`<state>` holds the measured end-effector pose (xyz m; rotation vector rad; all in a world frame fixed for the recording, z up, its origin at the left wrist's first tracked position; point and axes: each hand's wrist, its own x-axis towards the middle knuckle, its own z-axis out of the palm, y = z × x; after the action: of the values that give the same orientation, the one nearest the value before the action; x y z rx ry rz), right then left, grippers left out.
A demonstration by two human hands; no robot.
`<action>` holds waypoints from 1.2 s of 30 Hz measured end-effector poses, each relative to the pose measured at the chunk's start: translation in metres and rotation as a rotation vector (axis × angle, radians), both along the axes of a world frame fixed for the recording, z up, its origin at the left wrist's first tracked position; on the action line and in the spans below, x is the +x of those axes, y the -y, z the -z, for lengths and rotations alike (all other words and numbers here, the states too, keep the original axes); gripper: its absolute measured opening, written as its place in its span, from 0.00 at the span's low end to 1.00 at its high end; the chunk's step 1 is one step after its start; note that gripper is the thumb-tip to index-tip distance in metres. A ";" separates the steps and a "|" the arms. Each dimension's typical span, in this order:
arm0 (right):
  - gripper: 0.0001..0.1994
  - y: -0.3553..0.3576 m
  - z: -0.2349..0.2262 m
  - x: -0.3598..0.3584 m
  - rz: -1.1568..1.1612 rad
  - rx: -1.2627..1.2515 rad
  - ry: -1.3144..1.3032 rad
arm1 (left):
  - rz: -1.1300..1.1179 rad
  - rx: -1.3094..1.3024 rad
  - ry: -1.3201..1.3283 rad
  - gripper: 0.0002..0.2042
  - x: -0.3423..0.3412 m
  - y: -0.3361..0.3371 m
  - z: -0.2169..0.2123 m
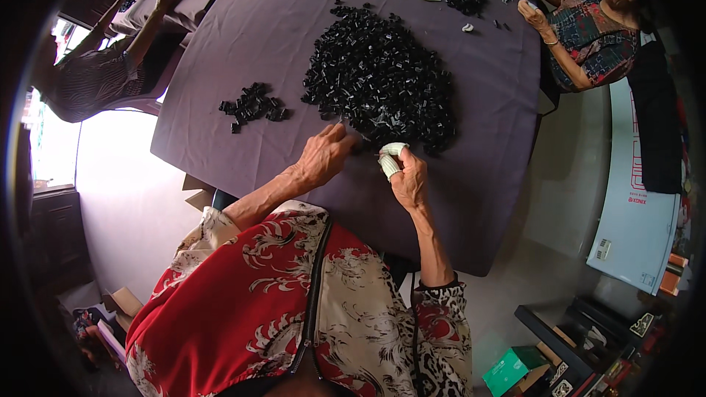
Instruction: The person picks up plastic pieces from a pile on the table, joins the pieces together by hand to assemble them, and places the assembled components onto the table.
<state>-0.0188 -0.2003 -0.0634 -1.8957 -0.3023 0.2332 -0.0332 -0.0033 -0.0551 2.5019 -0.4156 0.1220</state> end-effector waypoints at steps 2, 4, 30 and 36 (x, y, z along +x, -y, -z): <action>0.07 -0.002 0.000 0.000 -0.010 0.000 -0.009 | 0.001 0.024 -0.013 0.06 0.000 -0.006 0.007; 0.07 -0.004 0.000 0.000 -0.003 0.025 -0.030 | 0.003 0.045 -0.029 0.07 0.002 -0.008 0.009; 0.07 -0.036 -0.060 0.026 -0.069 -0.193 0.571 | -0.151 -1.751 -0.825 0.04 0.008 0.008 -0.022; 0.05 -0.029 -0.061 0.028 -0.186 -0.293 0.564 | -0.161 -1.429 -0.745 0.06 0.003 0.005 -0.022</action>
<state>0.0087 -0.1708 -0.0024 -2.2014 -0.8658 -0.1518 -0.0303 -0.0086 -0.0329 1.0221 0.1854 -0.3373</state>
